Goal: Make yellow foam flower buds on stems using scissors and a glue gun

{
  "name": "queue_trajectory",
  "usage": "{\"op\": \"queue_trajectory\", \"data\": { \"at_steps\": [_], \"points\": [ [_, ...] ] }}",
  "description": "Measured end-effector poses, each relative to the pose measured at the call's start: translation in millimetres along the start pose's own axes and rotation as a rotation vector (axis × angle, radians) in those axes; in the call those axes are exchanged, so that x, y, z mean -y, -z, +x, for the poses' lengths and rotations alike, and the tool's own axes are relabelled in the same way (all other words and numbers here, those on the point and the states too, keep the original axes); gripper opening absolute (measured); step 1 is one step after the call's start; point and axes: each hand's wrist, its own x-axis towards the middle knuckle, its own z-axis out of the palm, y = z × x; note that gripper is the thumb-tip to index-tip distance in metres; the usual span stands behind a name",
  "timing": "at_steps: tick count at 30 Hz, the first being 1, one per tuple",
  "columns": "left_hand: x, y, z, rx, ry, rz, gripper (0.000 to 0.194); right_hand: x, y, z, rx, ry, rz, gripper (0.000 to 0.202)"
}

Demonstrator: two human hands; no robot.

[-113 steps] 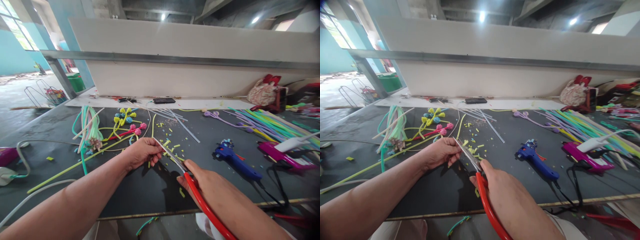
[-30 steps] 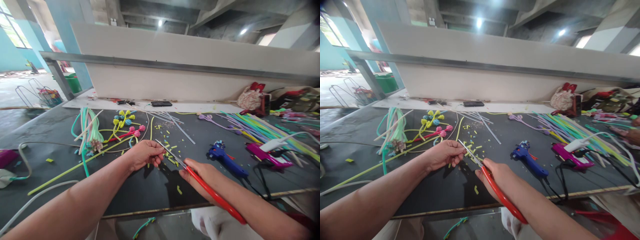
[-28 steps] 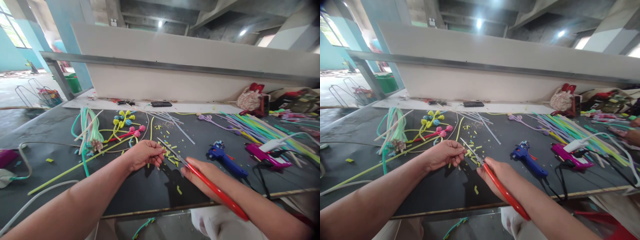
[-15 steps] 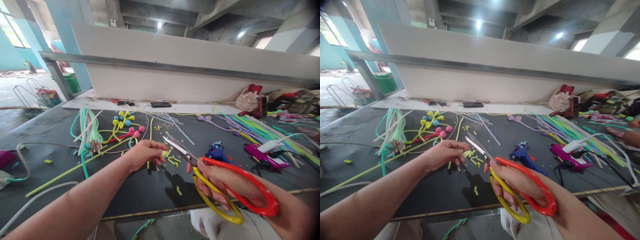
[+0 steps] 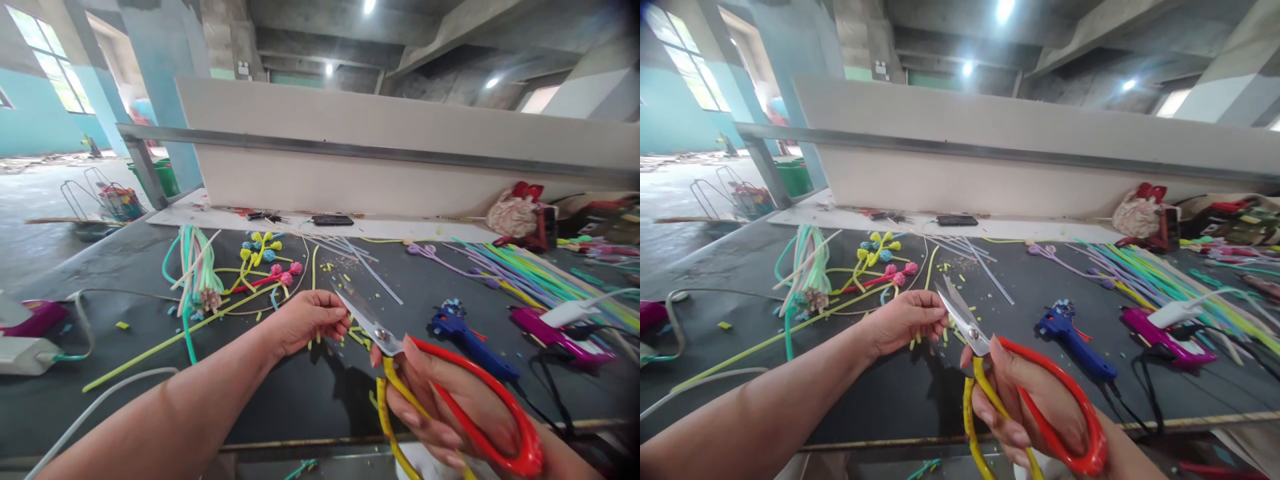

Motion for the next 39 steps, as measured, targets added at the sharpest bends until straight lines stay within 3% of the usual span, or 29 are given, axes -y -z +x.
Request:
{"op": "queue_trajectory", "data": {
  "at_steps": [3,5,9,12,13,17,22,27,32,36,39],
  "points": [
    [1,0.2,1,-0.055,-0.051,0.202,0.017,10,-4,0,-0.089,0.018,-0.08,0.041],
    [0,-1.7,0,-0.069,-0.134,0.418,0.018,24,-8,4,-0.208,0.038,-0.273,0.043],
    [-6,-8.0,-7,-0.028,-0.274,0.765,0.035,68,-16,29,-0.554,0.118,-0.982,0.047],
    [-8,-9.9,-9,0.117,-0.392,0.905,0.038,102,-18,65,-0.695,0.237,-1.544,0.047],
    [-8,-9.6,-9,0.157,-0.437,0.949,0.037,111,-18,79,-0.727,0.24,-1.597,0.049],
    [-4,-6.0,-4,0.234,-0.588,1.131,0.035,139,-28,136,-0.686,0.292,-1.749,0.053],
    [-1,-2.6,0,0.312,-0.71,1.283,0.031,164,-56,204,-0.475,0.333,-1.914,0.063],
    [-1,-0.3,0,0.318,-0.719,1.356,0.03,183,-84,261,-0.355,0.315,-1.986,0.031],
    [-3,1.4,2,0.313,-0.672,1.418,0.027,211,-91,301,-0.476,0.245,-2.015,0.028],
    [-8,-0.1,1,0.361,-0.64,1.488,0.025,235,-69,319,-0.611,0.16,-2.014,0.028],
    [-9,-1.0,2,0.387,-0.703,1.529,0.025,242,-47,329,-0.698,0.157,-2.015,0.029]
  ]
}}
